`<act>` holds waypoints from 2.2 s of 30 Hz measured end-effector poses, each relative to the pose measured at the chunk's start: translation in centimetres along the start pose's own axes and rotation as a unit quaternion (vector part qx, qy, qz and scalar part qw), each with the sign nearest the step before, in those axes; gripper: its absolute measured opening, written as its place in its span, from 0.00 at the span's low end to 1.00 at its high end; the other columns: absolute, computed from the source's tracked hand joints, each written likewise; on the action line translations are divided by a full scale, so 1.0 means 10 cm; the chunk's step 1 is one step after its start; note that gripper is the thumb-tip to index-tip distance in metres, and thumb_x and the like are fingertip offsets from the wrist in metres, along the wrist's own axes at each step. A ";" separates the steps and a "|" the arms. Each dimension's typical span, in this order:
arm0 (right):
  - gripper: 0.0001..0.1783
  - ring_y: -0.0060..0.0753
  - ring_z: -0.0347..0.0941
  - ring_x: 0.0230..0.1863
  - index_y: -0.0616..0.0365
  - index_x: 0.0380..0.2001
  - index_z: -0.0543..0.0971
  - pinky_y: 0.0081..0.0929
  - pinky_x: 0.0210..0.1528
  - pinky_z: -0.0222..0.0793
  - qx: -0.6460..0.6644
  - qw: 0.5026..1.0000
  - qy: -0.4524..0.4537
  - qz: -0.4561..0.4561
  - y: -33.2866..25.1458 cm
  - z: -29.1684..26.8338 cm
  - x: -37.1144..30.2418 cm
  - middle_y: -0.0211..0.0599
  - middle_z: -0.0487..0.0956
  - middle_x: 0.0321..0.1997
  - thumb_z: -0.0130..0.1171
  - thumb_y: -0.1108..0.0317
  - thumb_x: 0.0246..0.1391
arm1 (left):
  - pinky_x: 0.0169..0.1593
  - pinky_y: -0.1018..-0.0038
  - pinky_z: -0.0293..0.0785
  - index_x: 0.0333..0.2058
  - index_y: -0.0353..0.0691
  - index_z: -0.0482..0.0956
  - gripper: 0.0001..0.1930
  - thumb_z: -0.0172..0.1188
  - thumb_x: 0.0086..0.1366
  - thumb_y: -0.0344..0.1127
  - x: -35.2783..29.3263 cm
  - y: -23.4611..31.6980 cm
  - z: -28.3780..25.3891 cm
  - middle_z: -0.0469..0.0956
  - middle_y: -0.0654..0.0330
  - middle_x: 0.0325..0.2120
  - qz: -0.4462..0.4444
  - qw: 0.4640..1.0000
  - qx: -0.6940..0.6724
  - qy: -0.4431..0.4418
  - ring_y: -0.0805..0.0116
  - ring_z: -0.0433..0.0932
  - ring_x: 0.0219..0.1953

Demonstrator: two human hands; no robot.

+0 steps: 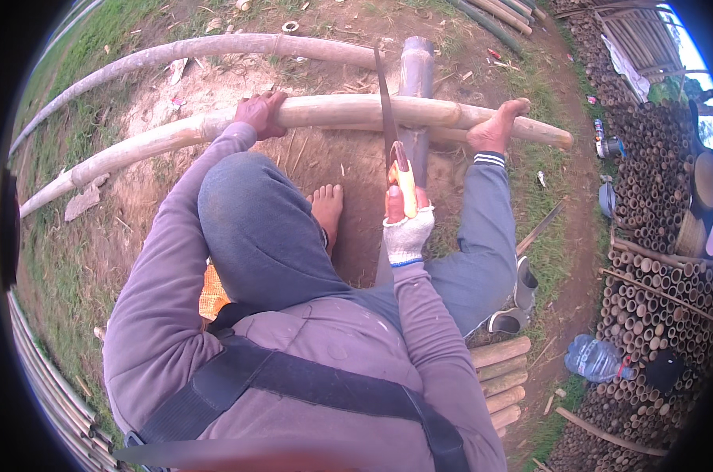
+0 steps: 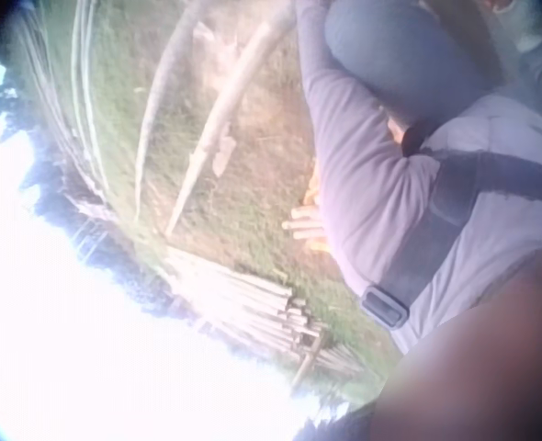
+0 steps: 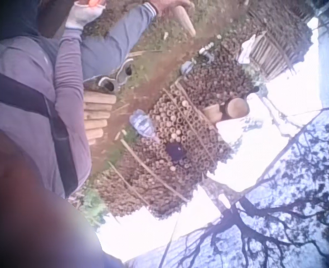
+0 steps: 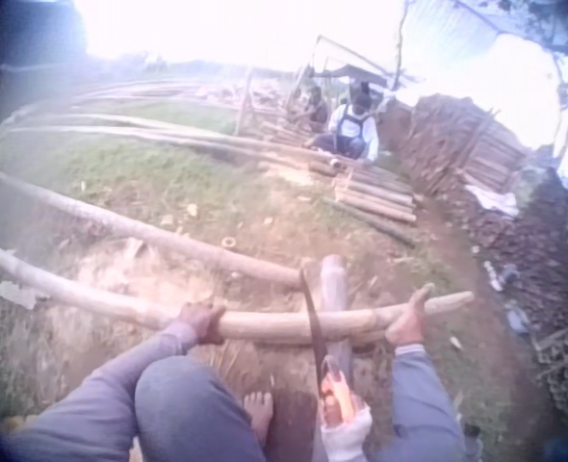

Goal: The person sits on the ground and uses a hand saw to cut a long bamboo pole into shorter sections. The person positions the pole between their legs, saws through it, and sets the cut pieces aside.

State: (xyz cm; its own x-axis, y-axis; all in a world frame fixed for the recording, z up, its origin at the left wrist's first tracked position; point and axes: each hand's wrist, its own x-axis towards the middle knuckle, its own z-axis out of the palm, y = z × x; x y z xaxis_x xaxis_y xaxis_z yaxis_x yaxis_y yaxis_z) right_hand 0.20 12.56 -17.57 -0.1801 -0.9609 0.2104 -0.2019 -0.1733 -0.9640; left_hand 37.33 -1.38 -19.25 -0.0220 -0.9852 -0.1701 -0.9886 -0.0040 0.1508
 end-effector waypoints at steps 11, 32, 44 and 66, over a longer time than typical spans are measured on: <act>0.19 0.15 0.72 0.23 0.61 0.45 0.78 0.18 0.27 0.70 0.010 1.000 -0.004 0.028 -0.02 -0.04 -0.05 0.24 0.77 0.25 0.66 0.53 0.70 | 0.61 0.46 0.73 0.62 0.58 0.73 0.41 0.79 0.48 0.55 0.05 -0.02 0.00 0.79 0.55 0.56 -0.003 1.000 0.005 -0.022 0.47 0.81 0.58; 0.28 0.41 0.81 0.59 0.72 0.65 0.73 0.34 0.62 0.75 -0.021 0.999 -0.013 0.040 -0.25 -0.41 -0.36 0.54 0.82 0.60 0.63 0.64 0.70 | 0.51 0.53 0.82 0.60 0.49 0.74 0.44 0.79 0.49 0.61 0.22 0.16 -0.03 0.83 0.50 0.48 0.023 0.996 0.065 -0.058 0.49 0.86 0.48; 0.27 0.47 0.86 0.53 0.70 0.61 0.78 0.35 0.55 0.79 -0.118 0.990 -0.005 -0.080 -0.29 -0.29 -0.14 0.55 0.85 0.54 0.69 0.63 0.65 | 0.51 0.54 0.83 0.60 0.50 0.73 0.44 0.79 0.47 0.60 0.12 0.02 -0.05 0.85 0.50 0.45 -0.006 0.996 0.077 -0.051 0.48 0.87 0.46; 0.29 0.46 0.83 0.56 0.72 0.63 0.75 0.36 0.59 0.76 -0.101 0.994 -0.020 -0.029 -0.45 -0.62 -0.70 0.54 0.83 0.57 0.65 0.60 0.68 | 0.51 0.55 0.82 0.61 0.48 0.74 0.44 0.79 0.46 0.59 0.16 0.07 -0.05 0.85 0.48 0.45 -0.007 0.996 0.063 -0.068 0.47 0.86 0.47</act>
State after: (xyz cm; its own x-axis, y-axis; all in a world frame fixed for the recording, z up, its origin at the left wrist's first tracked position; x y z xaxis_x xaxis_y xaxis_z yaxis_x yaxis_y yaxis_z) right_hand -3.60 21.38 -13.70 -0.1243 -0.9590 0.2546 -0.4001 -0.1863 -0.8973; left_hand 36.65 -3.03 -18.91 -0.0187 -0.9525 -0.3039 -0.9996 0.0117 0.0247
